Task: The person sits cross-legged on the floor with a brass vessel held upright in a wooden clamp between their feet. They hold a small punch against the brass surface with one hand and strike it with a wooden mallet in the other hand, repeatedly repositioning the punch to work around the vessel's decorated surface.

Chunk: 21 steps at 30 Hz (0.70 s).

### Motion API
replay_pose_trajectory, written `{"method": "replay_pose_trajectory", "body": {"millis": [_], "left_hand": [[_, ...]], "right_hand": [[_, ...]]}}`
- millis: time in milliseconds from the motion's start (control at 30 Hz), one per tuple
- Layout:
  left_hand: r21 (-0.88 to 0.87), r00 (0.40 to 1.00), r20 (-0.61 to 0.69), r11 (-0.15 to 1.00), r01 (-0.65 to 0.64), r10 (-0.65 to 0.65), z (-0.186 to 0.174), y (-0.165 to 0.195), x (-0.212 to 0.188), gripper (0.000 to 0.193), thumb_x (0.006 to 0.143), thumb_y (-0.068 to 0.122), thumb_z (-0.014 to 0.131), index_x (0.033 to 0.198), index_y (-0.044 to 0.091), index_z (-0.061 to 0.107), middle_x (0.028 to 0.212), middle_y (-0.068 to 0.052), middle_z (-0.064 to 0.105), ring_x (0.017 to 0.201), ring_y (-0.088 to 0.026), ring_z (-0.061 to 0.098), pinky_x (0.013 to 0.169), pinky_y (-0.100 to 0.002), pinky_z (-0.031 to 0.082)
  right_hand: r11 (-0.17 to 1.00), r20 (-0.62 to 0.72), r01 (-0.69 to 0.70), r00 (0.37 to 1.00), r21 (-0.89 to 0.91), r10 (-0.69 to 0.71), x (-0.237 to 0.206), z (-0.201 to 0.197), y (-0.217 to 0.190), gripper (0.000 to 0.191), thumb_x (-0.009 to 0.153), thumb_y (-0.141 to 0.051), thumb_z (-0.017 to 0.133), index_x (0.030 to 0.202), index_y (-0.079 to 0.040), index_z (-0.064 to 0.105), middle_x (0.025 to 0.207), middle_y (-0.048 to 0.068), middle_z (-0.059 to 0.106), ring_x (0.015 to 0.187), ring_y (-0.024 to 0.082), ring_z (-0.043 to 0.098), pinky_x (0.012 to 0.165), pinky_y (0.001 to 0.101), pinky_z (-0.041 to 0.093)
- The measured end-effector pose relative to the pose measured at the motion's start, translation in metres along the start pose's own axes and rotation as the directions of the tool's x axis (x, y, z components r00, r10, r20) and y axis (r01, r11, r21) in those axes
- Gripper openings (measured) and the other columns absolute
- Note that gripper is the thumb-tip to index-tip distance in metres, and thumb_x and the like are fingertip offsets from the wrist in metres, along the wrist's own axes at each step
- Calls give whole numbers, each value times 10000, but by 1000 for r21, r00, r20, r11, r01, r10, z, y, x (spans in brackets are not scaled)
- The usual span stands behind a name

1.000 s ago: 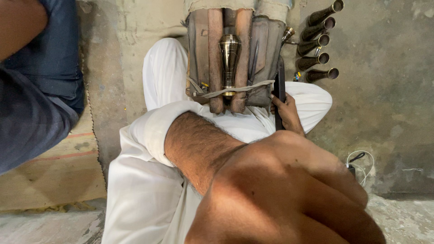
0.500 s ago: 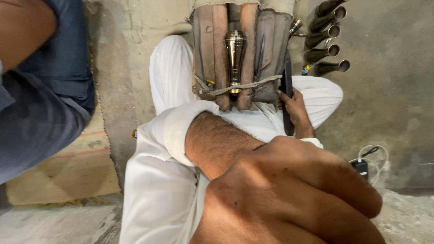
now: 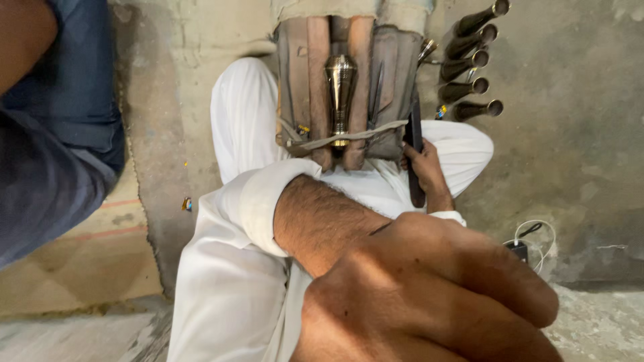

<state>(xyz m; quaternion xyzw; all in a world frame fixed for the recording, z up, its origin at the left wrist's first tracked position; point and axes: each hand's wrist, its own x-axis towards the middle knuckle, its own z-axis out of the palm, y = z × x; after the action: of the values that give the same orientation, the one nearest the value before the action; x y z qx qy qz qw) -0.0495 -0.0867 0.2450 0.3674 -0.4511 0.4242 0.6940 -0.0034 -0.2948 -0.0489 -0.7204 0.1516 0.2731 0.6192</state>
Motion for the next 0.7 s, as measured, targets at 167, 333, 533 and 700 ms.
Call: {"method": "replay_pose_trajectory", "body": {"millis": [167, 333, 533, 700], "left_hand": [[17, 989, -106, 994, 109, -107, 8, 5, -2, 164, 1045, 6, 543, 962, -66, 664, 931, -198, 696, 789, -308, 724, 717, -385, 657], [-91, 954, 77, 951, 296, -290, -33, 19, -7, 98, 1028, 4, 552, 1104, -22, 610, 994, -133, 675, 820, -228, 745, 706, -328, 626], [311, 440, -143, 381, 870, -887, -91, 31, -20, 267, 1008, 2, 563, 1273, 30, 544, 1070, -55, 649, 858, -133, 770, 693, -260, 590], [659, 429, -348, 107, 744, -834, -156, 14, -81, 267, 1123, -64, 547, 1378, 5, 583, 1139, -133, 553, 1076, -149, 718, 951, -259, 576]], "right_hand": [[999, 25, -44, 999, 15, 44, -2, -2, 2, 127, 982, -100, 703, 1037, -16, 626, 724, 24, 626, 579, 122, 586, 546, 284, 498], [999, 37, -23, 999, 22, 22, -1, -5, 5, 112, 1005, -94, 682, 1039, -18, 606, 733, 20, 625, 578, 117, 582, 538, 279, 487], [998, 75, -27, 997, 58, 22, 0, -4, 7, 140, 978, -88, 700, 1082, -16, 639, 730, 32, 630, 580, 117, 575, 543, 279, 473], [987, 51, -131, 991, 91, 127, 0, -13, 4, 216, 977, -156, 716, 1116, -19, 625, 771, 47, 653, 623, 145, 626, 594, 298, 525]]}}
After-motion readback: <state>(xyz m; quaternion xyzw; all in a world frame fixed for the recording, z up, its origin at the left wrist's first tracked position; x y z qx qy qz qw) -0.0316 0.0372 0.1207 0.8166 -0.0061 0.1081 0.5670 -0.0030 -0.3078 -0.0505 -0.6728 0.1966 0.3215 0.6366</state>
